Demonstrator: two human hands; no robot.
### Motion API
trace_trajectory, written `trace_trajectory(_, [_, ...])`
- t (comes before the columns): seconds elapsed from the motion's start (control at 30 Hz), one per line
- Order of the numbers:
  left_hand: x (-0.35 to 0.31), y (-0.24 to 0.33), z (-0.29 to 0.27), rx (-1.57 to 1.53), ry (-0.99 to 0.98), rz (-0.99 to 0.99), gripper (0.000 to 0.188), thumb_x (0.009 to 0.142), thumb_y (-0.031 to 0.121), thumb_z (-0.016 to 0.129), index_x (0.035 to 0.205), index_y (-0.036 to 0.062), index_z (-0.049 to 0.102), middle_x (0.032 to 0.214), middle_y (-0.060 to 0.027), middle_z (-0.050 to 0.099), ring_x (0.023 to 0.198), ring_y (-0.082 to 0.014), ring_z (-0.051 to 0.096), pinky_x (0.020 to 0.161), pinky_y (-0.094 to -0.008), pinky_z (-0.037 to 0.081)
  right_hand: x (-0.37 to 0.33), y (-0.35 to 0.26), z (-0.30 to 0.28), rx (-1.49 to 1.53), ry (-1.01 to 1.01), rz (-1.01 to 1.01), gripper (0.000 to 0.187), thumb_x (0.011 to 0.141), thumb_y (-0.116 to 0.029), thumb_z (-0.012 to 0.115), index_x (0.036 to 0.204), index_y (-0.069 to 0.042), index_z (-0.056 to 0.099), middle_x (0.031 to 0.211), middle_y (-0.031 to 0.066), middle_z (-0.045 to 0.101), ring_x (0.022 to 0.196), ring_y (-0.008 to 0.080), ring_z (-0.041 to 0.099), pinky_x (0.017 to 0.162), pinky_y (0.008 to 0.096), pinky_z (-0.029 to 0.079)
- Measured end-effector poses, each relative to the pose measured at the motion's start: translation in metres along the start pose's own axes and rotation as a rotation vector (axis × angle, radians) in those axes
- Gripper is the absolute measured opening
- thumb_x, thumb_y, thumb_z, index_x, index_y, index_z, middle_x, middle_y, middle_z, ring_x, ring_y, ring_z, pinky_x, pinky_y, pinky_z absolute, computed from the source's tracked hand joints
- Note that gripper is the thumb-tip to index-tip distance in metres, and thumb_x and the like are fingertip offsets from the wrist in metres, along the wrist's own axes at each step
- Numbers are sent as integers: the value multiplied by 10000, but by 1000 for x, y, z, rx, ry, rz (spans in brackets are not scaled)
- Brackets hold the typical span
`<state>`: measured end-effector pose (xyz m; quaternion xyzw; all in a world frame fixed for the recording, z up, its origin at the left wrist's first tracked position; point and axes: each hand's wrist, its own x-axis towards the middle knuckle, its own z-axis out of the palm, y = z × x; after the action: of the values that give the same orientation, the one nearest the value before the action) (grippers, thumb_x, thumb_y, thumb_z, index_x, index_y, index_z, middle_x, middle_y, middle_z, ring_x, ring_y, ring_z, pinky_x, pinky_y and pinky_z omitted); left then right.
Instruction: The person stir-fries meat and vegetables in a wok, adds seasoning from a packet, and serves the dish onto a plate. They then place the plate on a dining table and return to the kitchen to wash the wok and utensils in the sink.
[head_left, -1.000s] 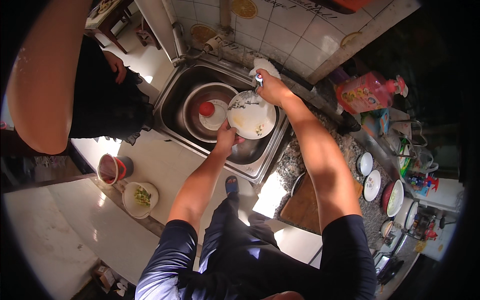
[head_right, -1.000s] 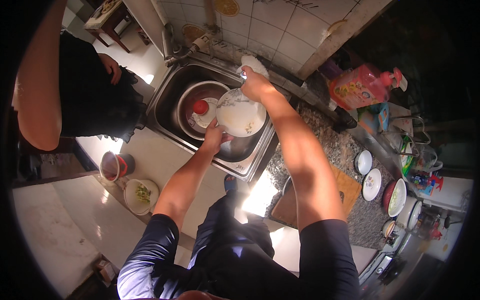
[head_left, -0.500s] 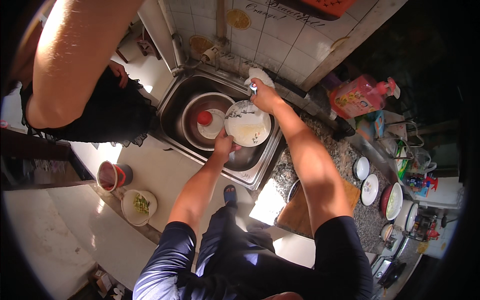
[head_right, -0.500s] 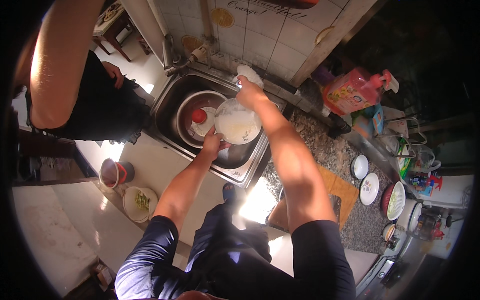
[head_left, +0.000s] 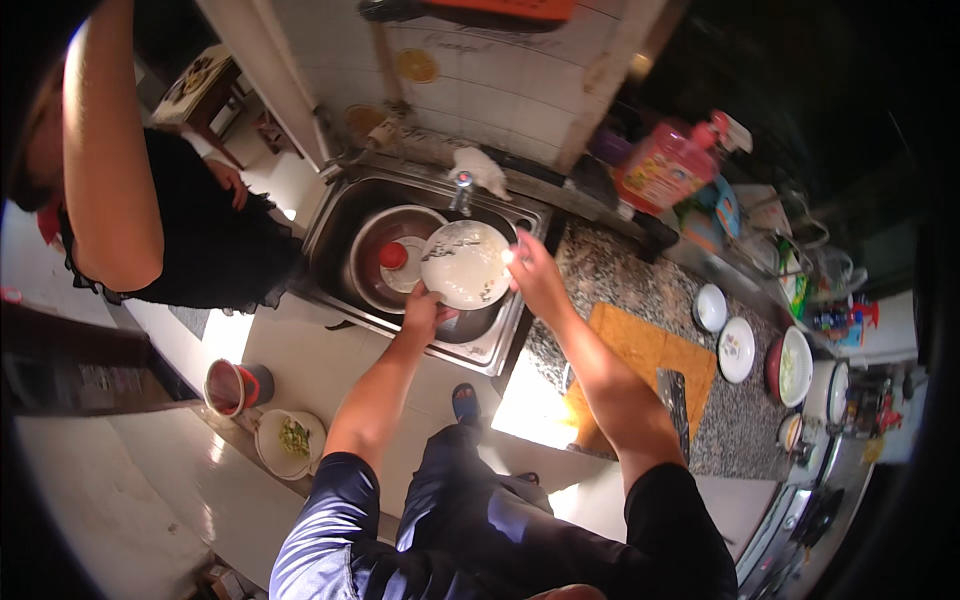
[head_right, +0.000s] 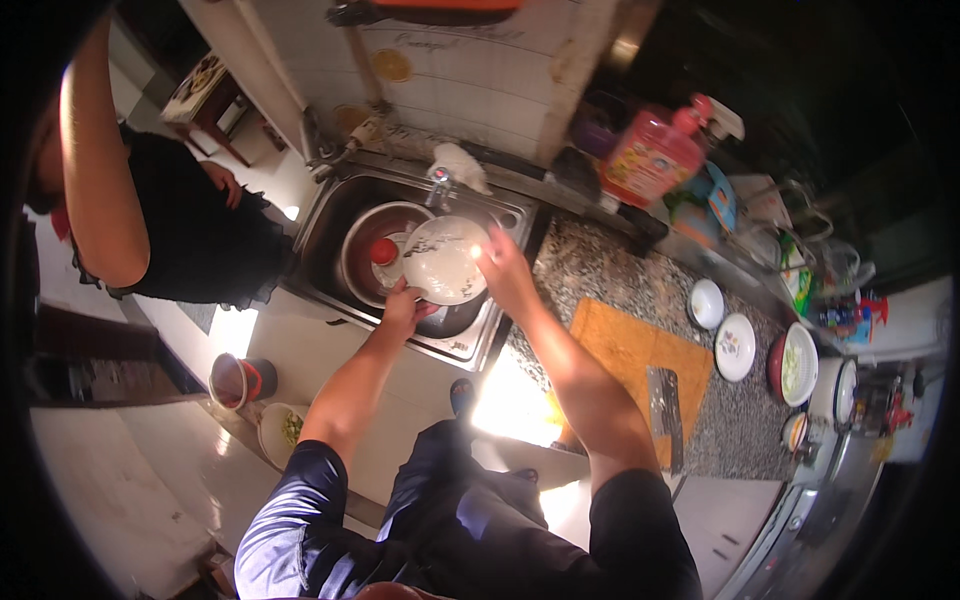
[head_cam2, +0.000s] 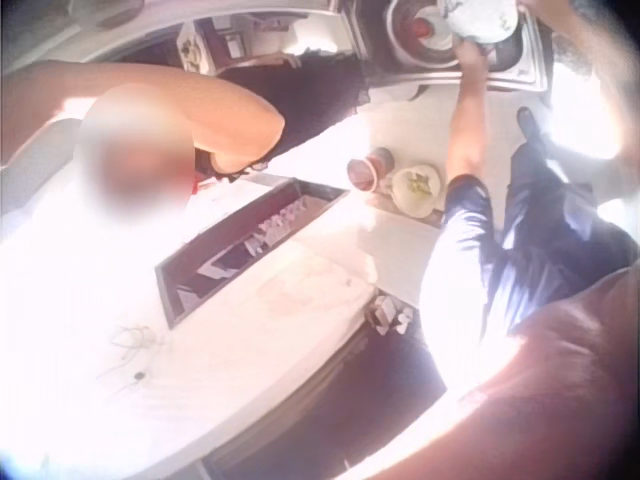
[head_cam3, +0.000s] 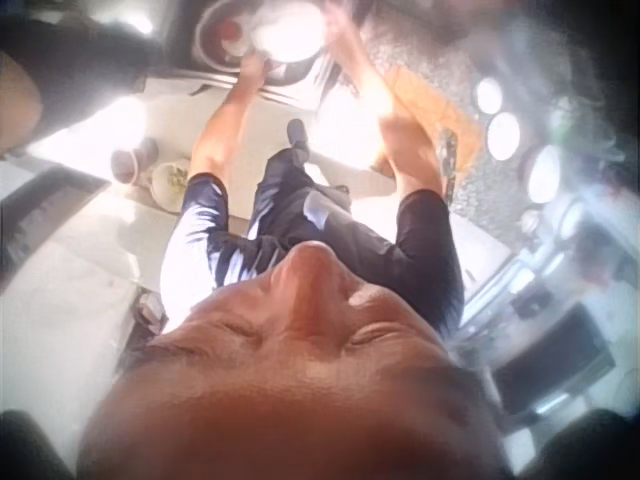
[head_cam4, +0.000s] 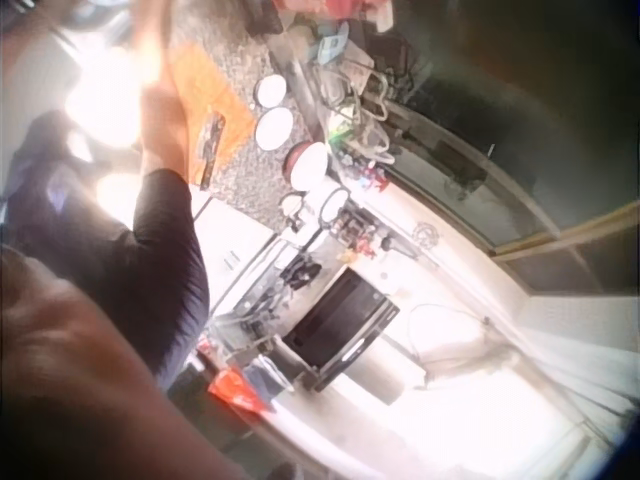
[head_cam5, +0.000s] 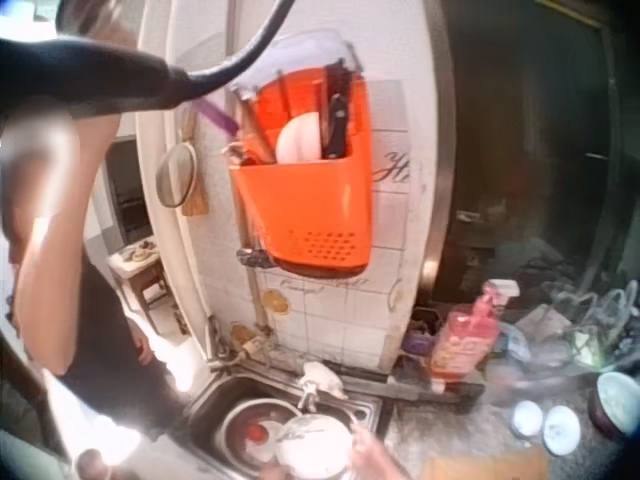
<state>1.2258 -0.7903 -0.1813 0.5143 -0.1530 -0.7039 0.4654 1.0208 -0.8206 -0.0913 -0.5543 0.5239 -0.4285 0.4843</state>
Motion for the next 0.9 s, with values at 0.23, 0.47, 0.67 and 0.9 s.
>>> trace_trajectory(0.23, [-81,-10,11,28,-68,55,467,739,-7,474,1189,62,371,1034,-138,550,781,-257,610,574,-341,549,-332,42,-107,197,375,213,190,862,-59,508,1030,30,514,827,35,564,688,82,526,617,214,444])
trace_trajectory(0.47, [-152,-72,79,568,-285,413,382,776,-34,411,1150,35,440,820,-138,585,619,-251,587,537,-312,528,-606,85,-137,-186,665,659,250,822,-223,580,947,-7,574,772,92,617,642,142,609,589,253,473])
trace_trajectory(0.67, [-256,-136,214,297,-300,-31,376,793,-22,381,1162,37,428,952,-162,566,766,-265,586,591,-324,523,-771,111,-136,13,901,919,260,802,-224,552,924,5,573,784,102,630,635,171,621,624,291,484])
trace_trajectory(0.9, [-275,-264,337,336,-562,-202,378,794,-36,342,1168,7,379,1103,-197,497,872,-344,575,650,-370,545,-876,146,-139,208,1166,932,211,804,-158,548,937,4,561,758,75,603,618,146,591,524,256,460])
